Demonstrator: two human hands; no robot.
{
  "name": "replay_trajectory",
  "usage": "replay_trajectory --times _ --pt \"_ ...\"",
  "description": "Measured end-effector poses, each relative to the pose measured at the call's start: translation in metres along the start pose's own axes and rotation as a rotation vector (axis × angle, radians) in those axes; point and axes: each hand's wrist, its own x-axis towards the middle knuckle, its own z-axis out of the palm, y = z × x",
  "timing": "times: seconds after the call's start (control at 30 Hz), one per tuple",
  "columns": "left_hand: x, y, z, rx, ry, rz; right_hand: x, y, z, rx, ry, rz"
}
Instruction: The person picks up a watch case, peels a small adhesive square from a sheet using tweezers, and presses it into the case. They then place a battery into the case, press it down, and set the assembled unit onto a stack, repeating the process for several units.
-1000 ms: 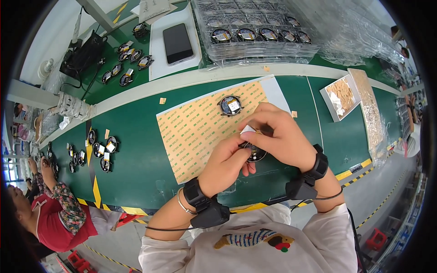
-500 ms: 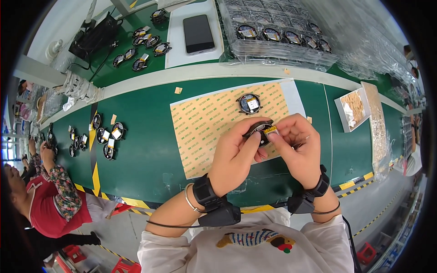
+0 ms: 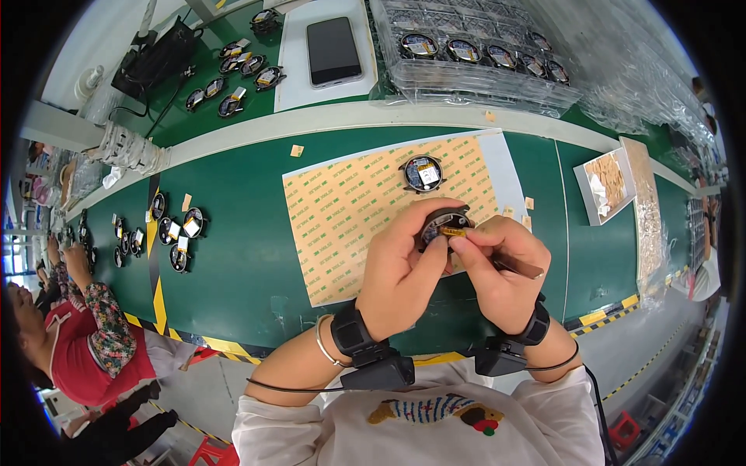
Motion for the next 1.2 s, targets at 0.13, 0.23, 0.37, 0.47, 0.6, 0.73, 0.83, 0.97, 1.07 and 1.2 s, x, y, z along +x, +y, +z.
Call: replay_trajectory --times 0.13,0.23,0.37,0.47,0.6,0.73,0.83,0.97,1.07,1.2 --pt "0.001 -0.004 -0.001 0.048 -0.026 0.075 0.003 -0.001 0.0 -0.106 0.003 -0.024" --pt "-0.001 -0.004 -0.003 0.161 -0.056 0.106 0.004 -0.004 -0.001 -0.099 0.002 0.06" --pt "-0.001 0.0 -0.006 0.306 -0.124 0.116 0.012 0.004 -0.011 -0.103 -0.103 0.024" --pt "-0.001 0.004 -0.003 0.306 -0.152 0.115 0.019 0.005 -0.019 -0.005 -0.148 0.088" --pt "-0.003 0.015 0.002 0.106 0.028 -0.023 0.022 0.018 -0.026 0.094 -0.213 0.222" --pt "0.002 0.018 -0.015 0.259 -0.164 -0.246 0.02 0.02 -0.028 0.066 -0.3 0.191" --pt "0.003 0.015 -0.017 0.57 -0.191 0.073 0.016 0.017 -0.018 0.141 -0.29 0.256" --pt "0.004 0.015 -0.02 0.556 -0.234 0.089 0.02 0.014 -0.017 0.14 -0.384 0.29" --pt "0.003 0.016 -0.021 0.703 -0.197 0.081 0.021 0.017 -0.017 0.081 -0.441 0.309" --pt "0.007 0.014 -0.023 0.817 -0.137 0.073 0.025 0.022 -0.007 0.024 -0.442 0.313"
